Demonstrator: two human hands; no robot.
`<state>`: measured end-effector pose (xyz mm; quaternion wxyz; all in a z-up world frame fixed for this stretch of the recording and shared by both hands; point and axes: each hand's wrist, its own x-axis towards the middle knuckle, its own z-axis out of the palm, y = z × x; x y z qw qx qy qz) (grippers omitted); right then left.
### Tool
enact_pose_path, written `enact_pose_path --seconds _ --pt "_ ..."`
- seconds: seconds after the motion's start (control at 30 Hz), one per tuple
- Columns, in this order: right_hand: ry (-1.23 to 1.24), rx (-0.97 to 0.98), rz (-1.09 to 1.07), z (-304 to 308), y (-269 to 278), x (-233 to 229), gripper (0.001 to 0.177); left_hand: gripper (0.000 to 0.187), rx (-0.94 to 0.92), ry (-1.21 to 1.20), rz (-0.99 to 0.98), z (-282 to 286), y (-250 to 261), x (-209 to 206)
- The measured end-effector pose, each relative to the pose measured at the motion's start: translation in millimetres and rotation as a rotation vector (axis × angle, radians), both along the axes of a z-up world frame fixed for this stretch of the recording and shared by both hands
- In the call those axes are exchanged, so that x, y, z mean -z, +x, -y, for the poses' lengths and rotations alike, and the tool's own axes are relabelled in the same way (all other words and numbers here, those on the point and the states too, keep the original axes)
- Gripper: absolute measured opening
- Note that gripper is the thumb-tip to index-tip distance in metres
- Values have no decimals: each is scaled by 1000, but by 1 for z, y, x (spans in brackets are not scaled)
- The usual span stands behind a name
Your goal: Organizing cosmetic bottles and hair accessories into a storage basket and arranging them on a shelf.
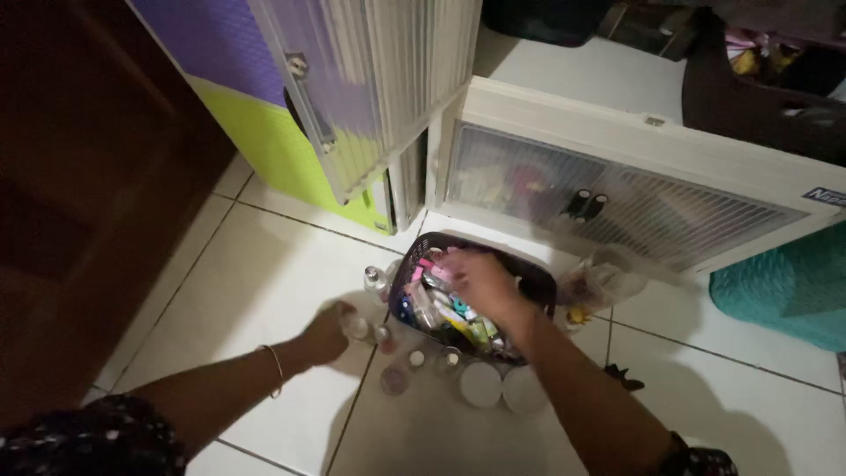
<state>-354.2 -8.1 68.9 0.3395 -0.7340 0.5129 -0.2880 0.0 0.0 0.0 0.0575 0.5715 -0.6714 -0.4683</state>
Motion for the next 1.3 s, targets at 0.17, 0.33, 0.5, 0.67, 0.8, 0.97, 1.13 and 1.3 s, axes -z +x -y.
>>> enact_pose_path --seconds 0.17,0.33,0.5,0.67,0.8,0.97,1.13,1.3 --pt "106 133 -528 -6 -26 41 22 36 -133 -398 74 14 -21 -78" --pt "-31 124 -804 -11 -16 53 26 29 -129 -617 -147 13 -63 -156" --pt "55 118 -842 -5 -25 23 21 27 130 -568 -132 5 -100 -198" --pt "-60 306 -557 -22 -33 -30 25 24 242 -573 -81 11 -99 -192" --pt "-152 299 -602 -27 -34 -15 30 21 233 -570 -10 14 -99 -197" --pt "-202 64 -846 -12 4 5 42 20 205 -610 -24 18 -103 -191" --pt "-170 130 -953 13 26 38 42 18 185 -654 -89 23 -105 -183" --pt "-199 528 -681 46 5 153 50 15 192 -620 -142 21 -109 -188"
